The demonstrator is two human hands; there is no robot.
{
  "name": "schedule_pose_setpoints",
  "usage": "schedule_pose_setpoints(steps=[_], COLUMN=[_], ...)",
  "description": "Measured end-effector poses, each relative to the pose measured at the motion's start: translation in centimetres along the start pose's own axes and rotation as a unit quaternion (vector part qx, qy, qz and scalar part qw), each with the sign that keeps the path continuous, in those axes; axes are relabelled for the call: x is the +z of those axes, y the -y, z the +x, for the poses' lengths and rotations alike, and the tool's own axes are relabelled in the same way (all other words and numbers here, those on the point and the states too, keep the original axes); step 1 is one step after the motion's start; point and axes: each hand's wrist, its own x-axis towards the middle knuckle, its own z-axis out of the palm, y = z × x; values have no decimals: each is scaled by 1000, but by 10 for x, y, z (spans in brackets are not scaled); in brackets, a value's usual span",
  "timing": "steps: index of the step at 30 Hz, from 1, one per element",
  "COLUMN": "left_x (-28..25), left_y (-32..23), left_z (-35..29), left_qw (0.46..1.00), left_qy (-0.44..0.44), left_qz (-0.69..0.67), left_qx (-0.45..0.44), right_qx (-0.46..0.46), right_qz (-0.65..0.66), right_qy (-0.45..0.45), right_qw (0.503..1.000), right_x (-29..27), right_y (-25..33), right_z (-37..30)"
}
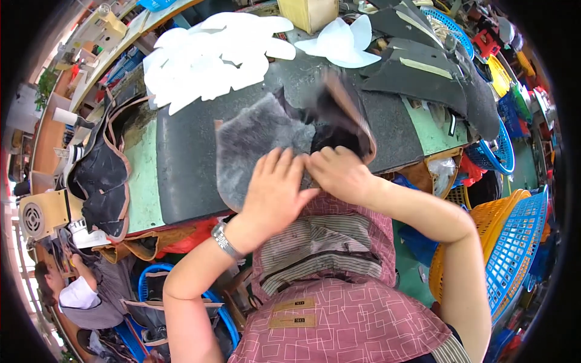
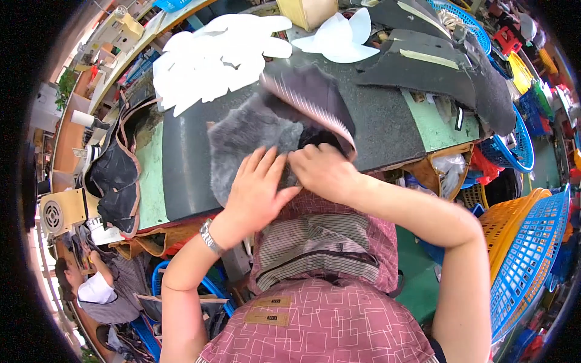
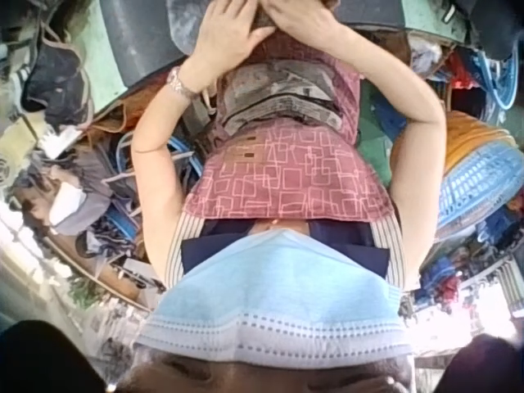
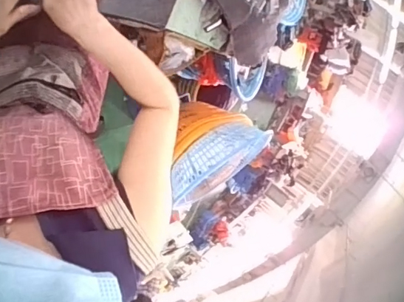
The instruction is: Assembling and aligning shoe upper components with lining and reinforcement materials.
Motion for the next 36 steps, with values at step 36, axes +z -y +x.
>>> schedule_pose_setpoints(steps=[36], left_x=[26], left_y=[56], left_z=[29], left_qw=[824], left_qy=[56], left_qz=[-546], left_qx=[-139], right_qx=[-55], right_qz=[102], right_qy=[-126], right_qw=[985], right_x=[-1], right_y=[-16], right_z=[-16])
